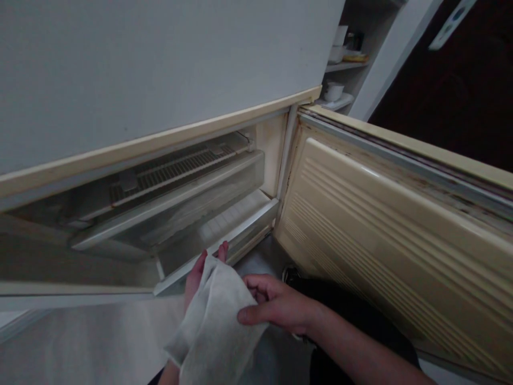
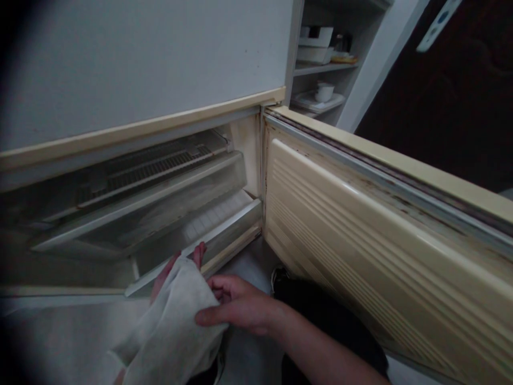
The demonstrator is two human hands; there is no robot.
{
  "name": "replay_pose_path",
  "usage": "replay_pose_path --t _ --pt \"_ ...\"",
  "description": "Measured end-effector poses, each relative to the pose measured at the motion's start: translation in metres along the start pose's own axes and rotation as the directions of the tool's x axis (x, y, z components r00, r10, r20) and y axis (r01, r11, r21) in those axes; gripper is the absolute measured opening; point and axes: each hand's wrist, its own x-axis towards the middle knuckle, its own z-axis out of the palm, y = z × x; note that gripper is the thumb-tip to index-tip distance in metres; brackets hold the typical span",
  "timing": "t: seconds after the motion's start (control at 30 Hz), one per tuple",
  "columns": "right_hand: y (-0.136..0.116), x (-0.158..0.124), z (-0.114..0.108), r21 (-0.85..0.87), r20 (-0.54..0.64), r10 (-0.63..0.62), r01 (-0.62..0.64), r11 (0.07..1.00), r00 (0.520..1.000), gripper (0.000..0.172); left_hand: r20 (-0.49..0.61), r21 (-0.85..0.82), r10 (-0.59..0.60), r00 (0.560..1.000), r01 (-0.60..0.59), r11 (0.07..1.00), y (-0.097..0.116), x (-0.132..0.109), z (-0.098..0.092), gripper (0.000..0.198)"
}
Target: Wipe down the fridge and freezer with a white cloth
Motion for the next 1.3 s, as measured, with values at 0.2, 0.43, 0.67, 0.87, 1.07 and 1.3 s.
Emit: replay_pose_path --t 0.2,0.43,0.67,0.87,1.07,1.3 --pt "-0.006 -0.015 -0.015 -0.024 -0.035 -0.029 0.028 0.999 0.999 0.055 0.028 -0.172 0.064 0.998 -0.058 0.983 0.024 0.010 0.025 0.037" --pt "0.002 -0.014 -0.014 -0.036 0.022 0.016 -0.015 0.999 1.000 0.060 0.107 -0.303 0.206 0.973 -0.165 0.938 0.034 0.036 0.027 0.041" --pt "-0.007 -0.024 -0.015 -0.089 0.060 0.026 -0.021 0.996 0.998 0.060 0.090 -0.257 0.273 0.958 -0.242 0.935 0.024 0.047 0.031 0.029" --pt "-0.006 -0.016 -0.009 -0.059 0.084 0.018 -0.013 0.998 0.996 0.062 -0.157 -0.119 0.067 0.985 -0.086 0.989 -0.016 0.103 -0.006 0.025" --pt "0.000 -0.010 -0.013 -0.158 0.098 0.083 -0.067 0.985 0.992 0.053 -0.066 -0.174 0.021 0.998 -0.033 0.984 -0.019 0.135 -0.020 0.021" --pt "-0.009 -0.016 -0.004 -0.144 0.030 0.056 -0.051 0.988 0.998 0.048 -0.063 -0.128 0.022 0.998 -0.030 0.991 -0.022 0.131 -0.011 0.015"
